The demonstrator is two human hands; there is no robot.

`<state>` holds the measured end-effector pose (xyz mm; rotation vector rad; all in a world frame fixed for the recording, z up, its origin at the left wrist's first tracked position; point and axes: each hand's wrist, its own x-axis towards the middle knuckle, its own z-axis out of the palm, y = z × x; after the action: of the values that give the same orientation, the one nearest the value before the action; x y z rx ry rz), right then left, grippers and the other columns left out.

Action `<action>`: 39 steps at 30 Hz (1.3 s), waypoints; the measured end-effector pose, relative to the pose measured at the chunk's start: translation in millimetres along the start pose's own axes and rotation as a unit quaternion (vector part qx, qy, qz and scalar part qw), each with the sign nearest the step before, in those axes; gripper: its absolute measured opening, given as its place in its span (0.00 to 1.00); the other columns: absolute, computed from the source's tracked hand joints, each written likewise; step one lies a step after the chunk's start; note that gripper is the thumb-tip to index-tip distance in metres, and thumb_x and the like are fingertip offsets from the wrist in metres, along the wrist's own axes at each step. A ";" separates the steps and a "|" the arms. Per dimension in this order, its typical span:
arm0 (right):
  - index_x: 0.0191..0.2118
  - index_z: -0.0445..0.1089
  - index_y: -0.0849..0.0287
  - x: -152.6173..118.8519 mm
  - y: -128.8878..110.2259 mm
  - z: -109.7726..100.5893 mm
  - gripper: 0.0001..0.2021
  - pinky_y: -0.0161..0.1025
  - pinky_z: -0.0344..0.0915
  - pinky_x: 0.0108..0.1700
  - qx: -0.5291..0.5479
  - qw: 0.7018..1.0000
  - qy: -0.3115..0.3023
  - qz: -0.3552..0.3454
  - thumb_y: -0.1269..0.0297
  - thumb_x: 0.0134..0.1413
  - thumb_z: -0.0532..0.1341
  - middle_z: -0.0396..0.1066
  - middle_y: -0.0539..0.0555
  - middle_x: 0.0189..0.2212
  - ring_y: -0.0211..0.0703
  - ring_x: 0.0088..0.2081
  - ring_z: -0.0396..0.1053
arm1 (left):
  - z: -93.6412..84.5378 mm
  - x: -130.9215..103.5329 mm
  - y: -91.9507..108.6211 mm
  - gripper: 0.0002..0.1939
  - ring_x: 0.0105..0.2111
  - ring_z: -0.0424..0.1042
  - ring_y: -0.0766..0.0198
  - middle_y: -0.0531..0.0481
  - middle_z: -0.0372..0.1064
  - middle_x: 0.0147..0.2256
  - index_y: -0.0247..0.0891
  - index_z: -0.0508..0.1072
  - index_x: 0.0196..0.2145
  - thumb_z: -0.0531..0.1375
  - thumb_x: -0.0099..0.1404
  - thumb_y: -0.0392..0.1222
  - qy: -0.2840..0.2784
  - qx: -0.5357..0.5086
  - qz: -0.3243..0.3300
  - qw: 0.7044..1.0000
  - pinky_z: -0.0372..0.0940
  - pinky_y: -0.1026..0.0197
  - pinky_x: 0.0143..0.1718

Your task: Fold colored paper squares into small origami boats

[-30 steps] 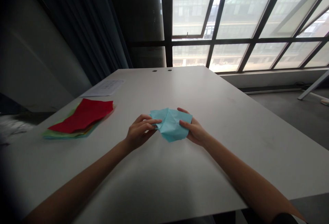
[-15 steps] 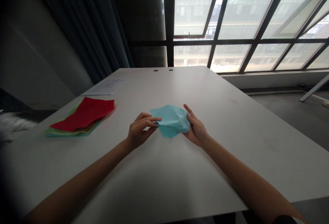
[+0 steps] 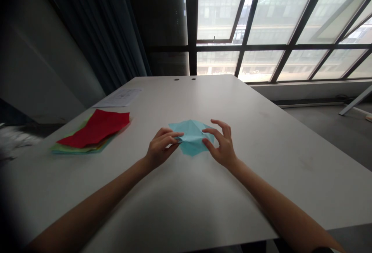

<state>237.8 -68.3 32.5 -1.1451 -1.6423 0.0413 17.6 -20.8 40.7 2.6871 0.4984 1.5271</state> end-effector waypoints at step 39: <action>0.35 0.71 0.55 5.0 1.1 5.9 0.13 0.34 0.62 0.28 0.423 0.835 -0.031 0.351 0.60 0.39 0.66 0.69 0.48 0.25 0.35 0.25 0.64 | -12.5 4.9 5.6 0.02 0.34 0.69 0.66 0.47 0.69 0.34 0.36 0.69 0.31 0.56 0.59 0.34 -0.052 -0.029 -0.066 0.996 0.65 0.64 0.34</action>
<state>234.2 -61.4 33.1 -0.9539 -0.9549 1.1720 11.0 -26.6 52.2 2.6146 0.6045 1.3390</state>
